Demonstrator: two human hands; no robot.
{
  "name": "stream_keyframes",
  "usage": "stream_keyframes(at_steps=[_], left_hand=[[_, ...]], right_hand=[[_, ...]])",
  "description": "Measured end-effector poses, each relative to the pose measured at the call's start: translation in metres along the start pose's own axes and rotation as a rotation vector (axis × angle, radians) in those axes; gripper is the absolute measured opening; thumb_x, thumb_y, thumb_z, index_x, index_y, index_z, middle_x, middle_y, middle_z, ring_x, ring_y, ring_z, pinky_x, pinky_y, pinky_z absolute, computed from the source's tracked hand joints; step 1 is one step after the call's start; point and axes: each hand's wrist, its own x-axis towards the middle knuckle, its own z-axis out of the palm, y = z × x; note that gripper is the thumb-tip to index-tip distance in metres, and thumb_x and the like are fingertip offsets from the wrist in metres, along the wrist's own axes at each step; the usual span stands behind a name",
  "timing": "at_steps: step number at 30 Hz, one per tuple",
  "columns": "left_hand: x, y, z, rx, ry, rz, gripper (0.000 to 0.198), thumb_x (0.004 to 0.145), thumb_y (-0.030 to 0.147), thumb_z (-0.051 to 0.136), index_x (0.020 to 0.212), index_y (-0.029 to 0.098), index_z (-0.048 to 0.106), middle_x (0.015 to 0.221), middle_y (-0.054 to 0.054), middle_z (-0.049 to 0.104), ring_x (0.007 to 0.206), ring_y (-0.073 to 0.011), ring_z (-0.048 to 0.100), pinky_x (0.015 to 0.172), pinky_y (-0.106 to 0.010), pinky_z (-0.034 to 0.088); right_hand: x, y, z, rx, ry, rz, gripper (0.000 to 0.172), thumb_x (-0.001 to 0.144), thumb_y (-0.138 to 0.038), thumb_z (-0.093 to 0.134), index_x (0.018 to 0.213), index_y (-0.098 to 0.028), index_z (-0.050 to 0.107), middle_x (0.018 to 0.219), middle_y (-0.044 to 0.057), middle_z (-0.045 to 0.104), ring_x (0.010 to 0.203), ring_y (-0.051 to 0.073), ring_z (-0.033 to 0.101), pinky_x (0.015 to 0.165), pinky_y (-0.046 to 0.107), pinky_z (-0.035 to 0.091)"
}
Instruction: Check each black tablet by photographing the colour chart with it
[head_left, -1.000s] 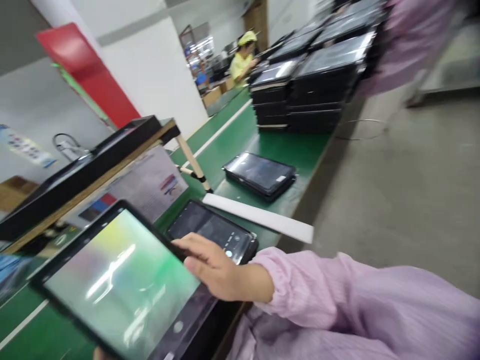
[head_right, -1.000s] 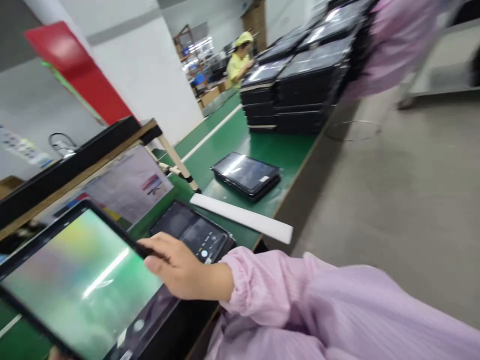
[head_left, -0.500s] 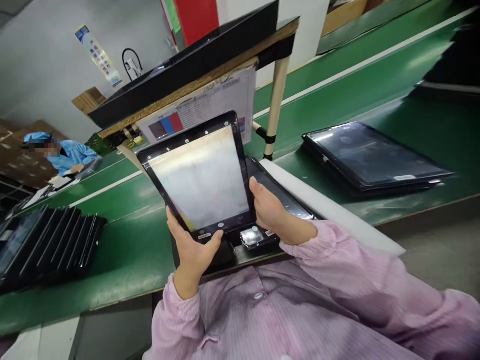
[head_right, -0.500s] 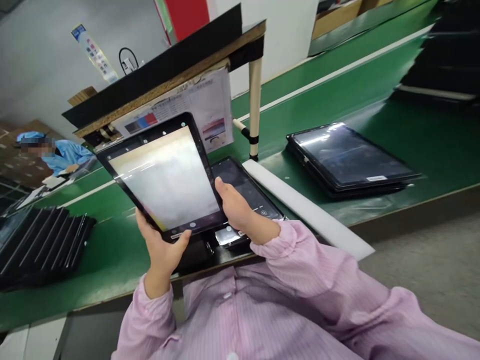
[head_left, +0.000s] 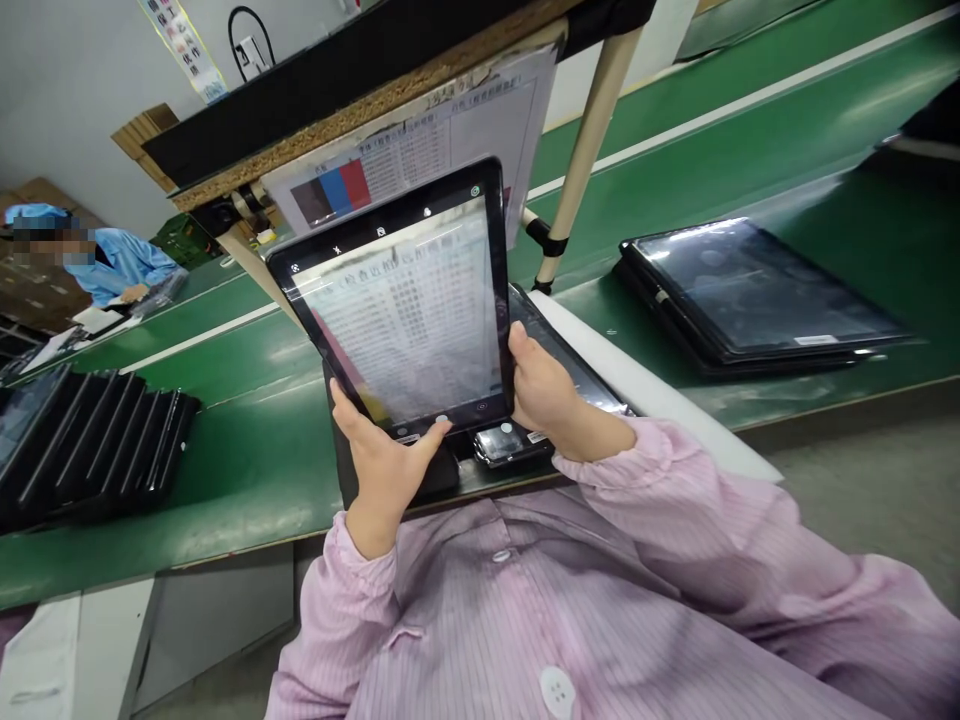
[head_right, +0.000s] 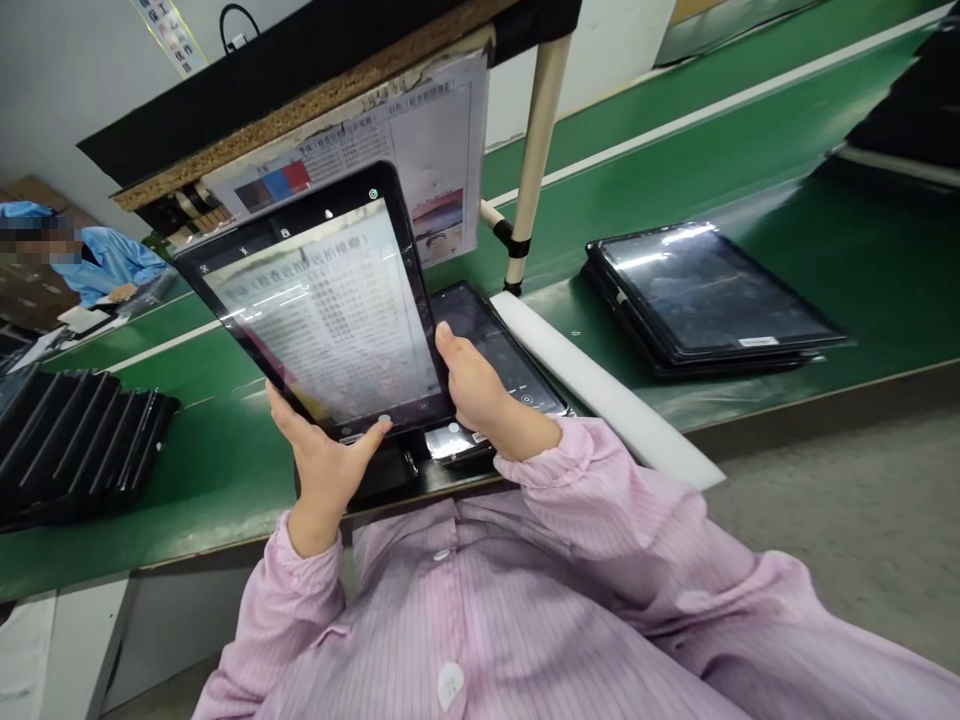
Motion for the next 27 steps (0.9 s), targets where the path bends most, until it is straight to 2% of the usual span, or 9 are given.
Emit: stream_keyframes(at_steps=[5,17,27], left_hand=[[-0.001,-0.001,0.000,0.018,0.004,0.062,0.135,0.067,0.063,0.083,0.159,0.015,-0.003,0.163,-0.030,0.011,0.156,-0.0441,0.008,0.123,-0.066,0.015],[-0.002,0.002,0.001,0.035,0.000,0.032,0.137,0.065,0.061,0.085,0.159,0.014,-0.004,0.162,-0.030,0.014,0.156,-0.0436,0.006,0.124,-0.065,0.013],[-0.012,0.012,-0.021,0.031,0.006,0.058,0.133,0.068,0.059,0.084,0.160,0.018,-0.005,0.164,-0.027,0.009,0.157,-0.0416,0.006,0.125,-0.064,0.010]], right_hand=[[-0.001,0.000,-0.001,0.021,-0.002,-0.011,0.059,0.078,-0.075,0.065,0.097,-0.020,0.073,0.097,0.009,0.078,0.119,0.030,0.067,0.101,0.044,0.054],[0.002,0.000,-0.001,0.061,0.007,-0.018,0.056,0.073,-0.073,0.072,0.091,-0.021,0.075,0.090,0.007,0.078,0.112,0.030,0.070,0.099,0.043,0.055],[-0.019,-0.005,0.008,-0.057,0.007,-0.040,0.062,0.071,-0.082,0.066,0.093,-0.024,0.074,0.094,0.006,0.078,0.114,0.031,0.069,0.095,0.043,0.058]])
